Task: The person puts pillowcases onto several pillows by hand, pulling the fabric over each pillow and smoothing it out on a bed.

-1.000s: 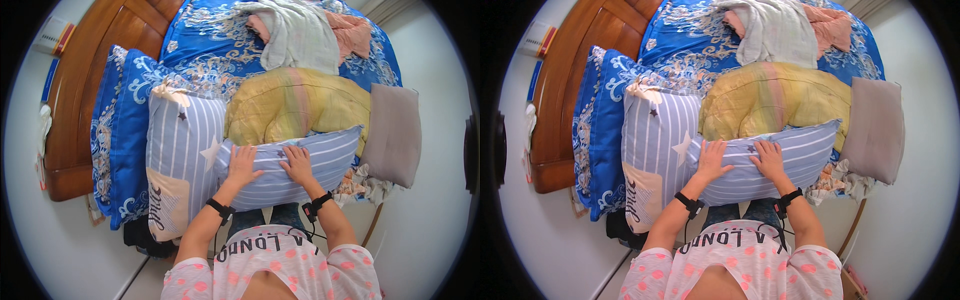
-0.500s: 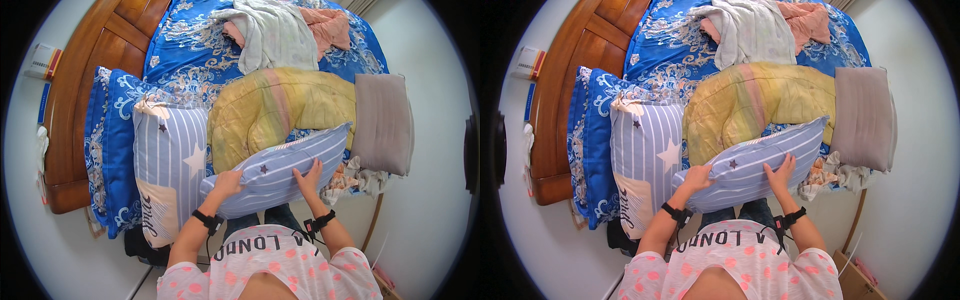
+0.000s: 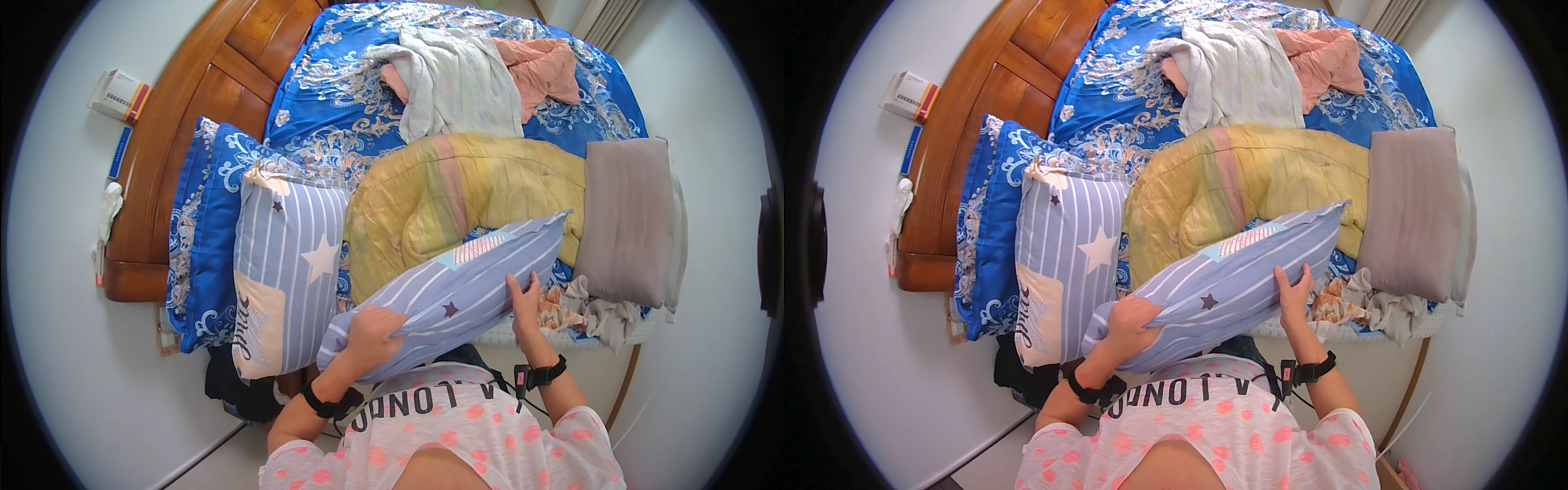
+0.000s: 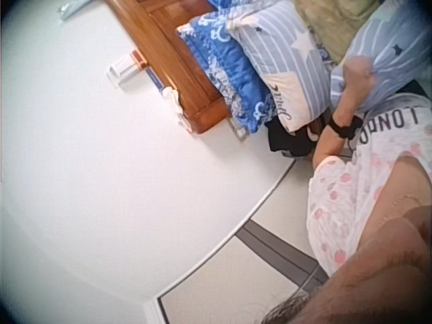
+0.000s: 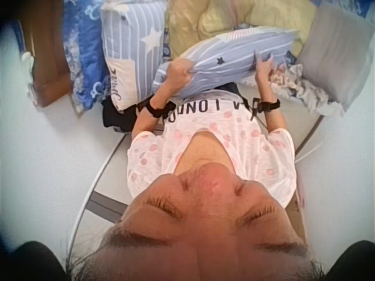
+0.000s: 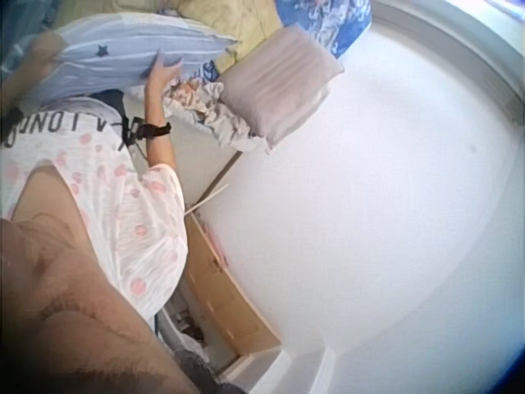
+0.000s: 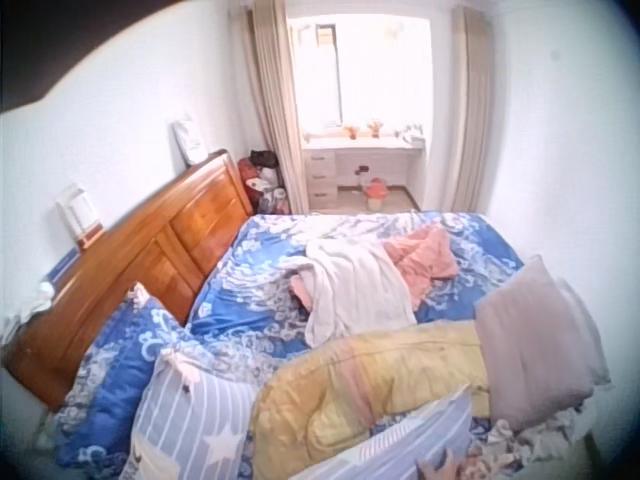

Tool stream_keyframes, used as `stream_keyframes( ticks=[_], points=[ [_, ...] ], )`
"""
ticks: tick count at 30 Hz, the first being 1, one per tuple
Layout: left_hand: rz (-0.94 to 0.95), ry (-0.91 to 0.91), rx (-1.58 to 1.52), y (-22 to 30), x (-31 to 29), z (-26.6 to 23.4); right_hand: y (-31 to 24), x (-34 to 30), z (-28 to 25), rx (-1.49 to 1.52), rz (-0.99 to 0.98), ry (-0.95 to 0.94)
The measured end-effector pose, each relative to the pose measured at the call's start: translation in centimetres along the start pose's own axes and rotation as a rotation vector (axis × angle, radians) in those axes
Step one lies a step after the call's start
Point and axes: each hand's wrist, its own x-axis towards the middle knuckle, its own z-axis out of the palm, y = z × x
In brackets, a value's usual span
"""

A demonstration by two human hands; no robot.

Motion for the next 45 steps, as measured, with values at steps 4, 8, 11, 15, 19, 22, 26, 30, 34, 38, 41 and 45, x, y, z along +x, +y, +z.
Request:
stream_keyframes(
  ticks=[4, 8, 11, 15, 19, 22, 26, 30, 34, 38, 41, 45],
  points=[
    [0.097, 0.116, 0.129, 3.9, 0.6, -2.8, -4.1, 0.7, 1.0, 0.321, 0.002, -0.186],
    [0.187, 0.218, 0.297, 6.9, 0.3, -5.0, -10.2, -1.0, 2.5, 0.5, -0.019, -0.352],
    [0.235, 0.264, 0.384, 8.6, 0.7, -6.1, -12.6, -0.9, 2.6, 0.538, -0.061, -0.396],
    [0.303, 0.265, 0.46, 8.8, -0.6, -4.1, -14.1, -1.4, 2.8, 0.646, 0.05, -0.435],
    [0.316, 0.309, 0.385, 9.4, 0.5, -3.0, -15.4, -1.5, 2.5, 0.69, 0.282, -0.505],
    [0.337, 0.321, 0.38, 10.2, 1.8, -3.2, -15.7, -0.7, 3.3, 0.681, 0.214, -0.541],
    [0.39, 0.349, 0.45, 11.8, 3.0, -4.8, -19.2, -1.7, 1.9, 0.716, 0.249, -0.607],
    [0.444, 0.397, 0.524, 12.9, 3.1, -5.1, -20.1, -1.1, 2.6, 0.804, 0.142, -0.638],
    [0.493, 0.395, 0.514, 13.0, 2.5, -3.9, -19.9, -0.9, 4.1, 0.815, 0.01, -0.673],
    [0.436, 0.329, 0.485, 9.1, 1.3, 1.6, -16.1, 1.7, 6.6, 0.8, 0.061, -0.654],
    [0.215, 0.177, 0.405, 3.7, -1.2, 7.3, -11.6, 2.8, 8.1, 0.574, 0.319, -0.685],
    [0.013, 0.028, 0.332, -0.2, -6.2, 13.0, -6.6, 1.8, 9.1, 0.269, 0.463, -0.632]
  ],
)
